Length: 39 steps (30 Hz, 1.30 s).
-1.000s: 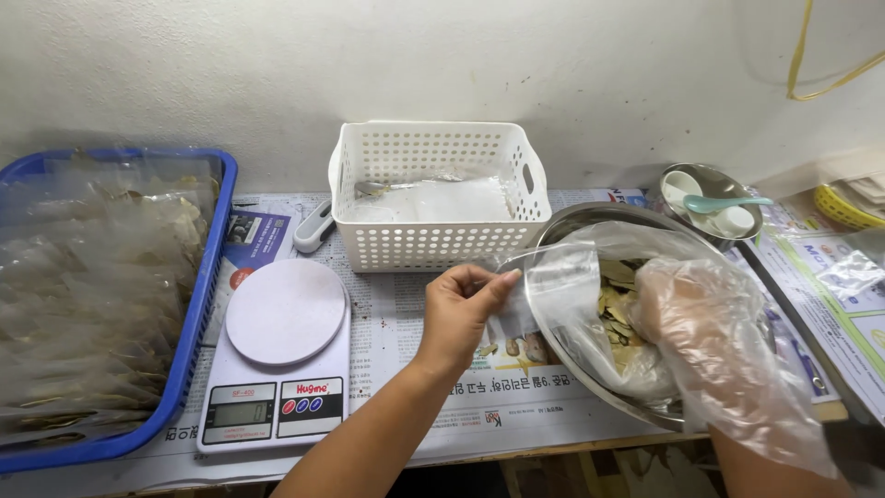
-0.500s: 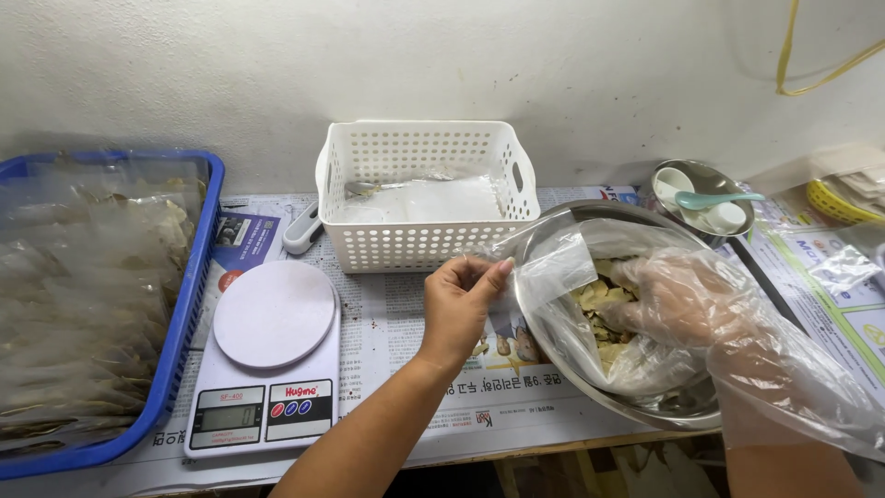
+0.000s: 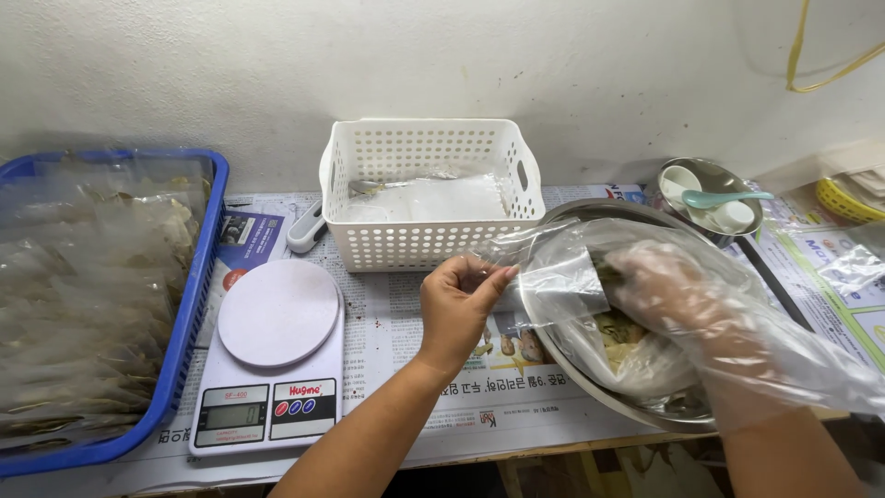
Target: Weighing dried bay leaves and packaging them into small plastic bags before organizing them in a tray.
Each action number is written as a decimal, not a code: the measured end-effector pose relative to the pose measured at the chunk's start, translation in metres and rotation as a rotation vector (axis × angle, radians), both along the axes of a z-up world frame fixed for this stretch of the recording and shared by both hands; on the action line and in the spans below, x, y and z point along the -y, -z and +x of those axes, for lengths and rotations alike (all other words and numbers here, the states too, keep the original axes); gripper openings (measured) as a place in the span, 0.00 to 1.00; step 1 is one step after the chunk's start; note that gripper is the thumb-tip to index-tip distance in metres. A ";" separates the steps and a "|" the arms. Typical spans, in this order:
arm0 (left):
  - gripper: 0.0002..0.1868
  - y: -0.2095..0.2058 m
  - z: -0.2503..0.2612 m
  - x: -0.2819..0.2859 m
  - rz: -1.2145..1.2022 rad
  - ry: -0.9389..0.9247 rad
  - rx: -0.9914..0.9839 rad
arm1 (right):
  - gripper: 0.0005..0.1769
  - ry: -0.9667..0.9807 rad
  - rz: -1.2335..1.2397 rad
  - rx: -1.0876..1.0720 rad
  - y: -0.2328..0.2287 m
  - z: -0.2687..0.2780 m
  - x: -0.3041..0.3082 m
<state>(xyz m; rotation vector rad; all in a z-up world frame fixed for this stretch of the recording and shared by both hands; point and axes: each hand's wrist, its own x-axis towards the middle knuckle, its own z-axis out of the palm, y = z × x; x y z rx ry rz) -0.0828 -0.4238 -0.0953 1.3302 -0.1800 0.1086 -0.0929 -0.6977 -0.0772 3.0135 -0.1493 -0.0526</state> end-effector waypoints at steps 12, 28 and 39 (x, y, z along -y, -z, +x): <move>0.16 0.000 0.002 0.031 0.151 0.077 0.100 | 0.24 0.432 1.191 0.349 -0.115 -0.067 -0.039; 0.17 0.010 0.005 0.042 0.296 -0.013 0.198 | 0.14 0.145 1.155 0.725 -0.093 -0.071 -0.034; 0.17 0.013 0.006 0.045 0.262 -0.033 0.217 | 0.11 0.308 2.139 0.791 -0.066 -0.054 -0.023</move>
